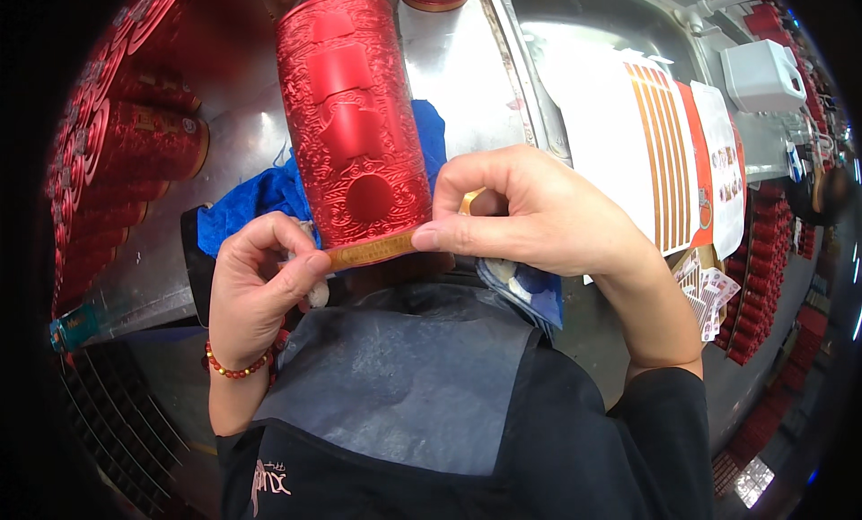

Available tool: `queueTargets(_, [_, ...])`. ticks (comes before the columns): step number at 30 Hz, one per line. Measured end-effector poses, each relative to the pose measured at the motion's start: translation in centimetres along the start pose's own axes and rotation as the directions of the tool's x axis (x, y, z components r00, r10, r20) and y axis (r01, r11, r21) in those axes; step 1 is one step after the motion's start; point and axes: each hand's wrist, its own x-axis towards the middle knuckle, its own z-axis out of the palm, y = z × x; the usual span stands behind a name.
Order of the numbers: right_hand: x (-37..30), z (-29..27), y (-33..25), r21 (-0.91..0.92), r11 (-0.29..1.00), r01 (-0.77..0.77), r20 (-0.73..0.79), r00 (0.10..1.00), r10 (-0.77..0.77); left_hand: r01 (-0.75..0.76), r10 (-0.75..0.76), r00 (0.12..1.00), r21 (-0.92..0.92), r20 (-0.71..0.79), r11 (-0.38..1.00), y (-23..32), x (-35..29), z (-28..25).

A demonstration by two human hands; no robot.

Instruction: The person picks up red cylindrical cans, wipes them with a blue cloth, and applies gold and round stickers to the surface. They rotate each can to align and smooth the labels, then place the finished cans back on the metal table.

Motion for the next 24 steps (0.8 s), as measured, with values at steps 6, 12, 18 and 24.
queueTargets(6, [-0.02,-0.11,-0.08,0.002,1.0,0.012,0.018,1.0,-0.012,-0.012,0.012,1.0,-0.01,0.012,1.0,-0.03,-0.06,-0.08])
queueTargets(12, [0.14,-0.33,0.15,0.01,0.999,0.035,0.042,0.998,-0.035,0.02,-0.02,1.0,0.009,0.016,1.0,-0.05,-0.08,-0.1])
queueTargets(18, [0.17,-0.24,0.08,0.01,1.0,0.022,0.037,0.999,-0.022,0.001,-0.001,1.0,-0.006,0.011,1.0,-0.46,0.02,-0.39])
queueTargets(24, [0.22,-0.3,0.08,-0.01,1.0,0.013,0.037,0.999,-0.013,0.003,-0.003,1.0,-0.002,0.009,1.0,-0.52,0.13,-0.42])
